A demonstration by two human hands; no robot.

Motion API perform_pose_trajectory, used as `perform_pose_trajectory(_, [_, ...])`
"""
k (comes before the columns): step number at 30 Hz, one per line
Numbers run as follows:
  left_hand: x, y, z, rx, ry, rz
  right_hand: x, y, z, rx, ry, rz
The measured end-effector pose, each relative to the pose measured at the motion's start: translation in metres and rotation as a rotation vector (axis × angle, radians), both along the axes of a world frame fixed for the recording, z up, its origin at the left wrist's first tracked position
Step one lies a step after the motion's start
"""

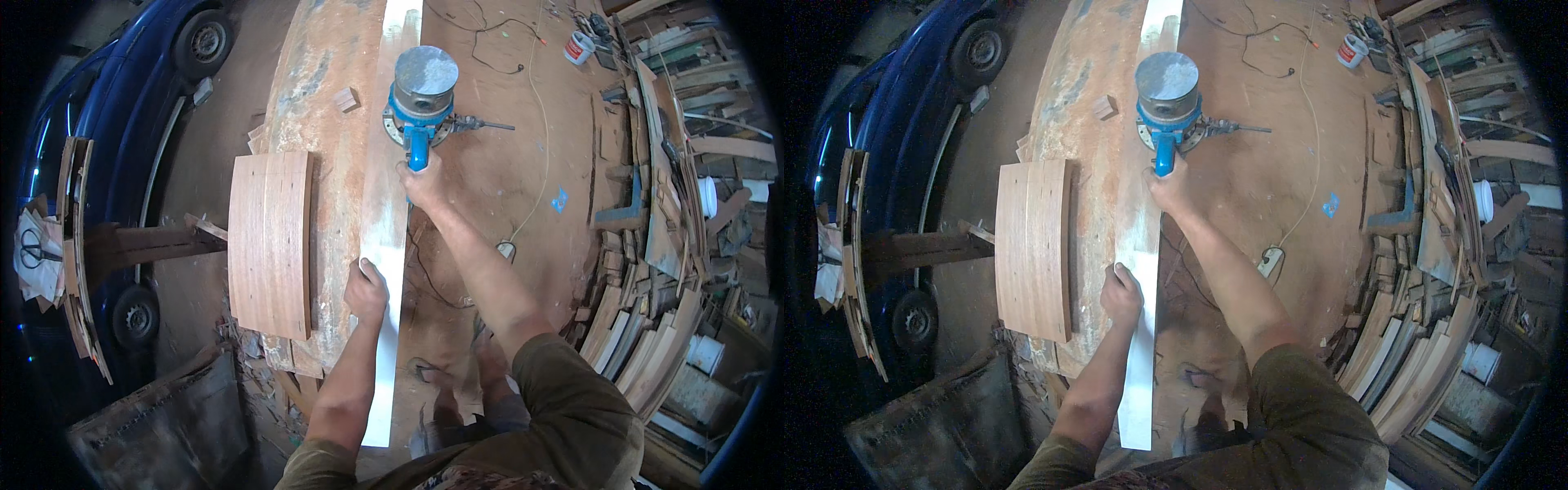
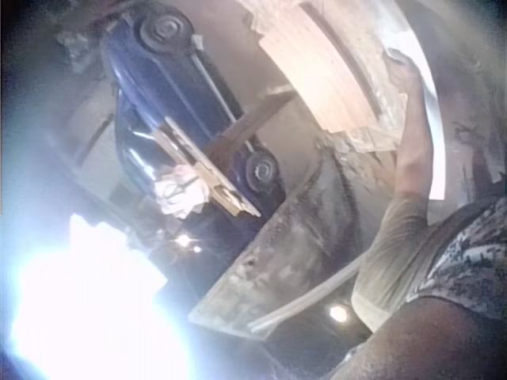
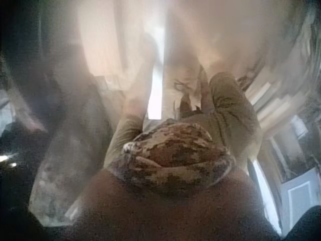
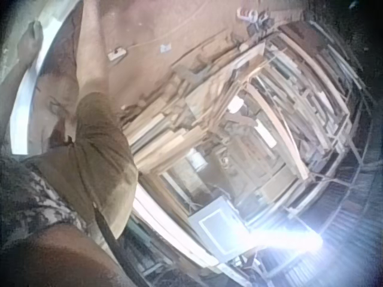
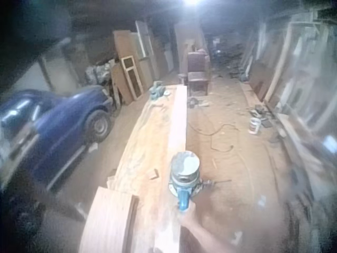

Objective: The person uses a handheld electric router to shape the edges of several long wooden planks. They move the tool along the length of each plank, then flip the wood over to process the opposite side. The person handles the planks one at a time, placing them on a workbench and moving them aside after routing.

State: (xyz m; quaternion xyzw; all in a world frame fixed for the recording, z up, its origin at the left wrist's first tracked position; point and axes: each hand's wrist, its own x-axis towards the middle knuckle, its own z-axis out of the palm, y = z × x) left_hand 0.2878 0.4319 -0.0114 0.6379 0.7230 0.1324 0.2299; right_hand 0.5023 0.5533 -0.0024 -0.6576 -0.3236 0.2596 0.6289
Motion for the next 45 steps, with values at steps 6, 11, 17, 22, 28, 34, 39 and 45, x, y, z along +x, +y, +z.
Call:
perform_pose_trajectory(6, [-0.002,0.004,-0.004,-0.034,0.023,0.012,0.029,0.042,-0.009,0.026,-0.014,0.013])
perform_pose_trajectory(11, [-0.004,0.005,-0.008,0.005,0.012,0.009,0.052,0.070,-0.004,-0.010,-0.063,0.012])
perform_pose_trajectory(17, [-0.003,0.010,-0.006,-0.013,0.000,-0.001,0.078,0.102,-0.006,-0.033,-0.003,0.043])
perform_pose_trajectory(22, [-0.007,0.010,-0.008,-0.017,-0.020,0.004,0.092,0.125,-0.002,-0.039,0.152,0.062])
perform_pose_trajectory(28, [-0.009,0.009,-0.010,0.019,-0.018,-0.009,0.122,0.160,-0.010,-0.030,0.101,0.062])
perform_pose_trajectory(34, [-0.008,0.015,-0.011,0.009,-0.033,-0.011,0.146,0.192,-0.018,-0.051,0.017,0.065])
perform_pose_trajectory(39, [-0.005,0.020,-0.008,0.001,-0.012,-0.014,0.165,0.221,-0.014,0.010,-0.077,-0.013])
perform_pose_trajectory(45, [0.005,0.031,0.003,0.021,-0.022,-0.083,0.193,0.242,-0.033,-0.141,-0.054,-0.010])
